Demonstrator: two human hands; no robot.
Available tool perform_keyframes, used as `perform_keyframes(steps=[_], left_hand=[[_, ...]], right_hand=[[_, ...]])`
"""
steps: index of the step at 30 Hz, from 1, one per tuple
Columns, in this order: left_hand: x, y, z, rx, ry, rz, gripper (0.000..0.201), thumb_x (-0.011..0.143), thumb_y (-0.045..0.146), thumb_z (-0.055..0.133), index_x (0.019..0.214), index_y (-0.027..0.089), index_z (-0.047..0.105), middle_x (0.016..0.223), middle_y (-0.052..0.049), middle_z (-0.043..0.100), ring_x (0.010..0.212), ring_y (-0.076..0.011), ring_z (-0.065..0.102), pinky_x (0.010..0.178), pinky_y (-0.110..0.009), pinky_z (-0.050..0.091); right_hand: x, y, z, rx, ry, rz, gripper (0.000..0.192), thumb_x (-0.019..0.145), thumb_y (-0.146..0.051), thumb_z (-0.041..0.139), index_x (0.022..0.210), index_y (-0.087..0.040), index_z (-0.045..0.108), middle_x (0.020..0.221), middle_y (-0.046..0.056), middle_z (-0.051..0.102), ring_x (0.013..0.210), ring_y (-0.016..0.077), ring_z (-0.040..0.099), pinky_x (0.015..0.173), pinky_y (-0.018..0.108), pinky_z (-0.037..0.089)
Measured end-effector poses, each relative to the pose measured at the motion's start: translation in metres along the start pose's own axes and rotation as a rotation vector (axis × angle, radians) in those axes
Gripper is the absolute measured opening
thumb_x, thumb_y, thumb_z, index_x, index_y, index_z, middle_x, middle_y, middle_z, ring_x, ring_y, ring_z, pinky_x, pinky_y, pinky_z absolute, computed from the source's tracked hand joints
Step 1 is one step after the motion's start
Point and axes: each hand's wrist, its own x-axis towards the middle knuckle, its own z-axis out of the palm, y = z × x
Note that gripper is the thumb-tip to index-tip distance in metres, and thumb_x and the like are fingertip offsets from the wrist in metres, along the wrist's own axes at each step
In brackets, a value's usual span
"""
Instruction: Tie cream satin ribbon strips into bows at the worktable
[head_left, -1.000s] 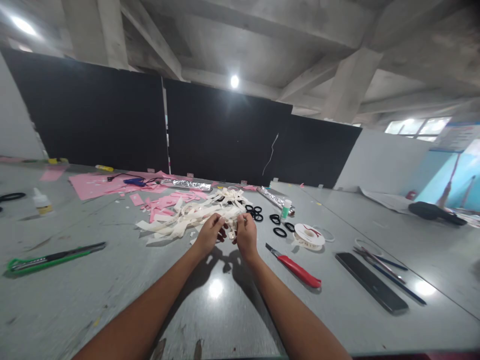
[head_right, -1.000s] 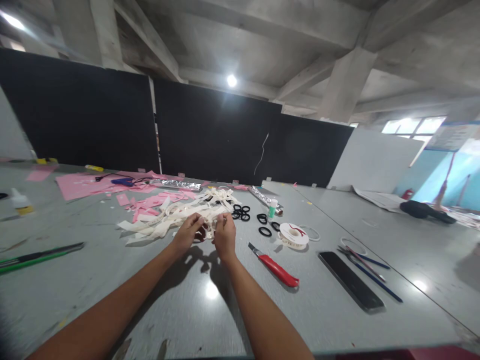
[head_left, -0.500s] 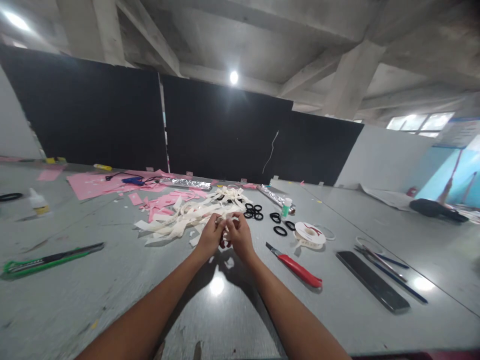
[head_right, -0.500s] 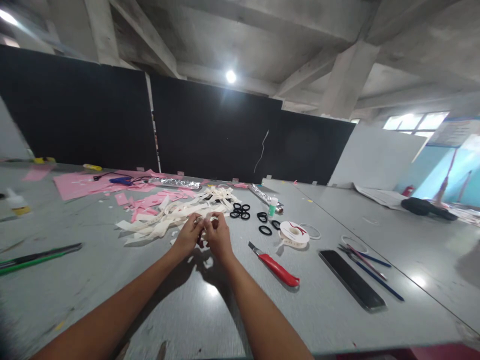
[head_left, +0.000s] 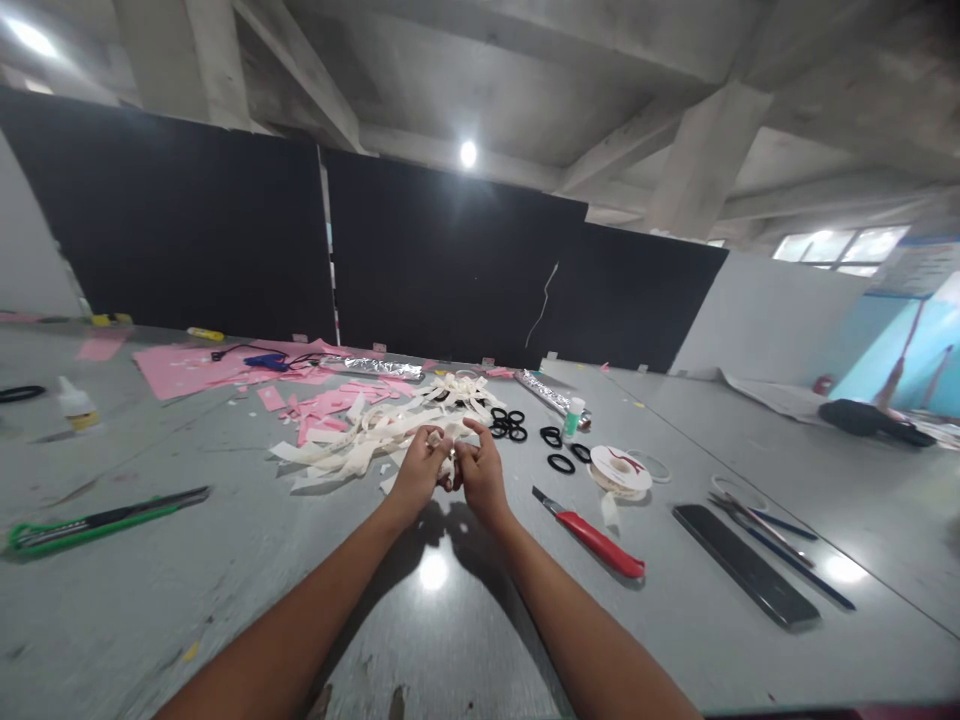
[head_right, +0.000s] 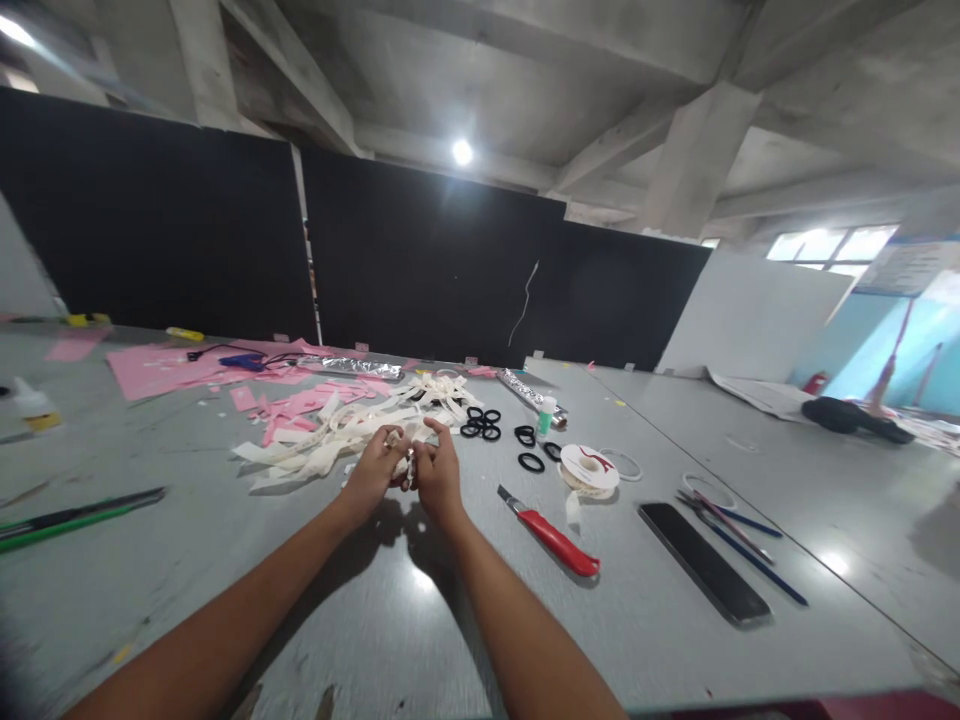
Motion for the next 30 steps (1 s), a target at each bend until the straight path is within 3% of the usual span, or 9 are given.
perform_keyframes(steps=[5,8,12,16,21,24,30], left_hand=[[0.004,0.002,-0.014,0.111,0.013,0.043,0.043,0.076,0.051,0.06,0.101,0.023,0.039,0.06,0.009,0.045,0.039,-0.0071,0.043,0.037,-0.018,0.039],[0.005,0.002,-0.02,0.195,-0.107,0.038,0.044,0.076,0.049,0.062,0.103,0.022,0.042,0.055,0.01,0.04,0.04,-0.0057,0.039,0.039,-0.015,0.034],[0.008,0.0,-0.023,0.303,-0.186,0.09,0.04,0.074,0.045,0.065,0.099,0.019,0.048,0.057,0.008,0.042,0.046,-0.0065,0.042,0.043,-0.016,0.033],[0.008,-0.004,-0.02,0.36,-0.143,0.084,0.034,0.08,0.051,0.054,0.08,0.018,0.046,0.065,0.004,0.049,0.05,-0.0088,0.048,0.044,-0.019,0.038],[0.004,-0.005,-0.016,0.381,-0.016,0.124,0.029,0.084,0.045,0.048,0.072,0.02,0.041,0.057,0.006,0.042,0.041,-0.007,0.04,0.038,-0.018,0.03],[0.005,0.001,-0.014,0.284,-0.005,0.122,0.026,0.081,0.042,0.05,0.072,0.02,0.04,0.053,0.008,0.039,0.038,-0.0057,0.034,0.036,-0.017,0.026],[0.006,0.004,-0.012,0.049,-0.005,0.022,0.034,0.076,0.048,0.056,0.074,0.022,0.035,0.047,0.011,0.032,0.032,-0.0048,0.025,0.033,-0.016,0.019]], right_hand=[[0.001,-0.003,-0.005,-0.091,0.017,-0.016,0.041,0.082,-0.038,0.054,0.117,-0.019,0.049,0.052,-0.008,0.048,0.04,0.0086,0.041,0.037,0.018,0.035],[0.005,-0.004,-0.01,-0.18,0.006,-0.06,0.028,0.079,-0.04,0.059,0.095,-0.017,0.06,0.062,-0.002,0.057,0.053,0.0103,0.05,0.045,0.019,0.039],[0.011,-0.004,-0.015,-0.174,0.048,-0.076,0.024,0.078,-0.038,0.058,0.067,-0.016,0.057,0.058,-0.001,0.055,0.052,0.0103,0.048,0.05,0.021,0.04],[0.012,-0.002,-0.015,-0.184,0.087,-0.088,0.018,0.073,-0.033,0.061,0.068,-0.017,0.057,0.062,-0.001,0.058,0.055,0.0108,0.051,0.052,0.022,0.043],[0.008,-0.003,-0.007,-0.023,0.058,0.024,0.019,0.069,-0.034,0.064,0.07,-0.017,0.056,0.061,-0.002,0.056,0.053,0.0113,0.052,0.044,0.023,0.048],[0.006,-0.008,-0.001,0.112,0.062,0.094,0.02,0.066,-0.033,0.066,0.067,-0.016,0.055,0.058,-0.003,0.054,0.052,0.0107,0.052,0.044,0.024,0.05],[0.005,-0.013,0.002,0.239,0.189,0.156,0.018,0.063,-0.03,0.064,0.067,-0.017,0.052,0.056,-0.004,0.052,0.051,0.0101,0.051,0.04,0.023,0.049]])
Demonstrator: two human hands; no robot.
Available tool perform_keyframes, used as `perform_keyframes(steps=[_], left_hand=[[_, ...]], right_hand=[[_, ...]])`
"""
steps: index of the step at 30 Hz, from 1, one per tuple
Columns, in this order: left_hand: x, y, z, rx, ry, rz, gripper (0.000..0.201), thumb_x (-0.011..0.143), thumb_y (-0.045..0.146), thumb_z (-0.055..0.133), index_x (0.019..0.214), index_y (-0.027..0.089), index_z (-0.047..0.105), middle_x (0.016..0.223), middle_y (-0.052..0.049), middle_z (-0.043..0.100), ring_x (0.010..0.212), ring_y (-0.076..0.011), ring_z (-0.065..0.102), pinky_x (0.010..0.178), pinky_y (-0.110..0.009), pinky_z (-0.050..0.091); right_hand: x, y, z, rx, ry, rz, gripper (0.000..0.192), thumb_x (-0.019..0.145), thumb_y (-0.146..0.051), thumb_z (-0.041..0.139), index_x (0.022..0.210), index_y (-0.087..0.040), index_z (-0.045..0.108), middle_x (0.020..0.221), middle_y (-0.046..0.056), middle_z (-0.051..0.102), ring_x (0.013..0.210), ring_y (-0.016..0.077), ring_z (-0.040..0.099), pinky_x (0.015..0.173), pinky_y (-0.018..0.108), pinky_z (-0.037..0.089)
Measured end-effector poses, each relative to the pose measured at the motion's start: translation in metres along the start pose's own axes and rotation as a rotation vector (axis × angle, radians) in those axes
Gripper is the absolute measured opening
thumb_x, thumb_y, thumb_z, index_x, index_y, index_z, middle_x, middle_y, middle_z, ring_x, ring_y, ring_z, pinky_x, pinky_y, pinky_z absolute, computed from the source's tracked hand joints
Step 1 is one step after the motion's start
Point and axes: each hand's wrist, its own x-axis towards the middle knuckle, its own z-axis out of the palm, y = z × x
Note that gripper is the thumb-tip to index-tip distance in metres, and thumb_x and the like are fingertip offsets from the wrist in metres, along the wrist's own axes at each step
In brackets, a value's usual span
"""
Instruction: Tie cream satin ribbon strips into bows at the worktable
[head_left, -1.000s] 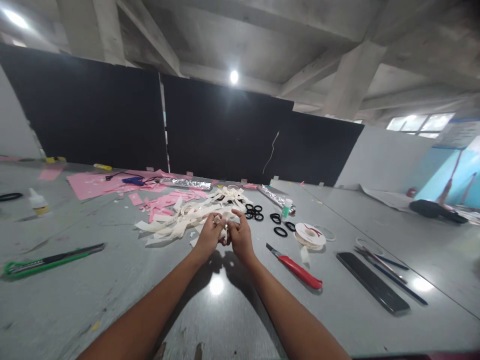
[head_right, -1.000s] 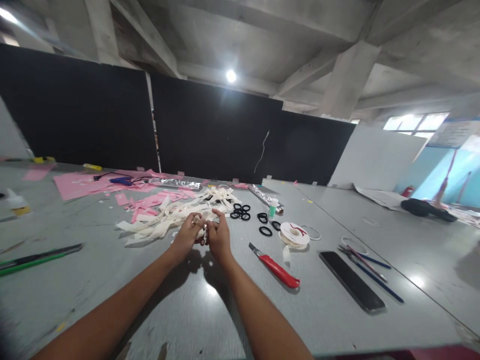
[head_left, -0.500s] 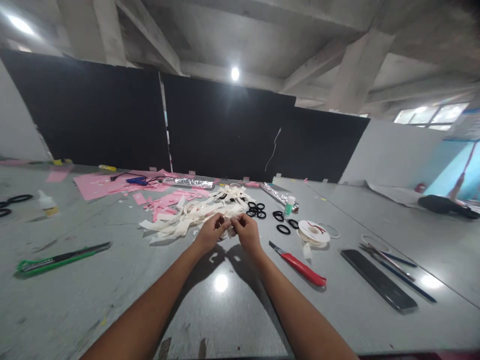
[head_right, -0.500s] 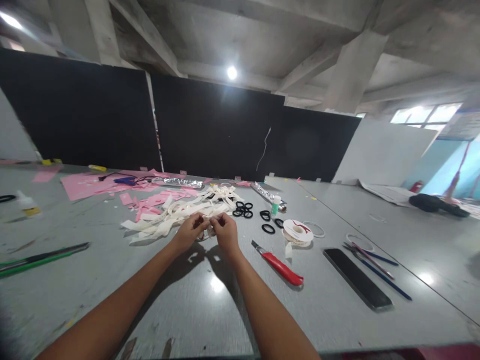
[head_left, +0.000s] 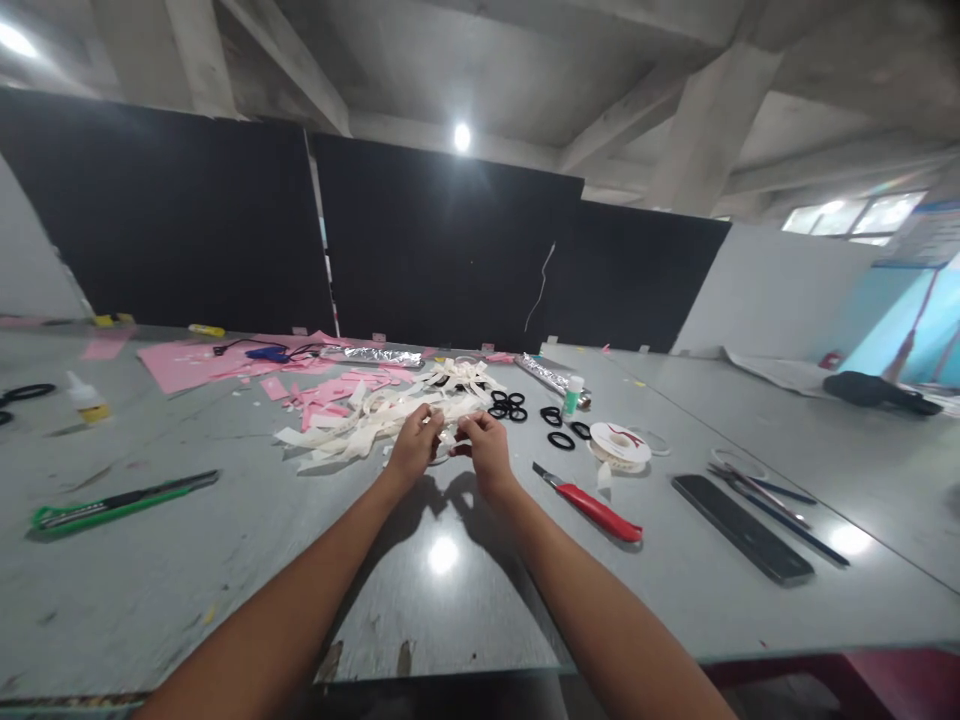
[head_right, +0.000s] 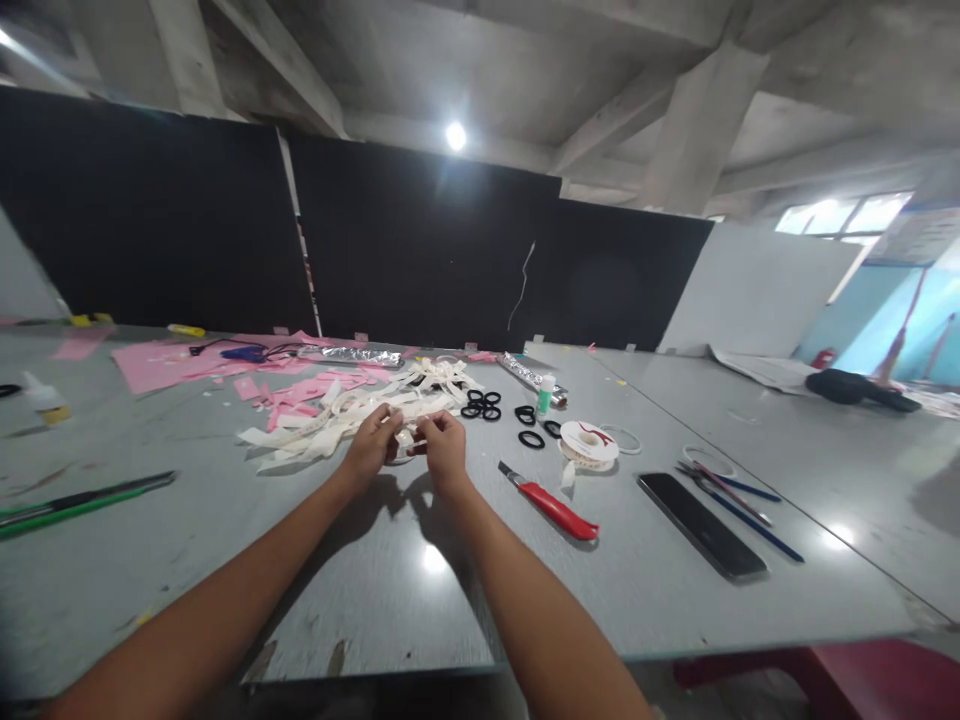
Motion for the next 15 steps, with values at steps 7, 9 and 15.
perform_keyframes(steps=[7,9,15], left_hand=[[0.002,-0.005,-0.006,-0.015,0.056,0.003,0.036,0.078,0.05,0.056,0.074,0.022,0.034,0.046,0.011,0.031,0.034,-0.0055,0.027,0.035,-0.015,0.021],[0.003,-0.005,-0.008,0.04,-0.013,0.012,0.037,0.077,0.053,0.057,0.074,0.022,0.036,0.046,0.011,0.033,0.034,-0.0053,0.027,0.035,-0.016,0.02],[0.003,-0.007,-0.009,0.234,-0.206,0.059,0.039,0.078,0.056,0.054,0.072,0.018,0.05,0.049,0.005,0.045,0.038,-0.0061,0.033,0.038,-0.018,0.024]], right_hand=[[0.009,0.0,-0.012,-0.086,0.066,0.017,0.015,0.066,-0.03,0.057,0.066,-0.019,0.048,0.054,-0.005,0.047,0.048,0.0098,0.049,0.041,0.023,0.049],[0.011,-0.002,-0.015,-0.202,0.039,-0.06,0.012,0.067,-0.028,0.056,0.072,-0.018,0.052,0.059,-0.004,0.051,0.051,0.0099,0.051,0.043,0.021,0.047],[0.011,-0.003,-0.018,-0.436,-0.252,-0.197,0.023,0.073,-0.035,0.059,0.088,-0.018,0.062,0.071,0.0,0.061,0.053,0.0095,0.054,0.046,0.02,0.045]])
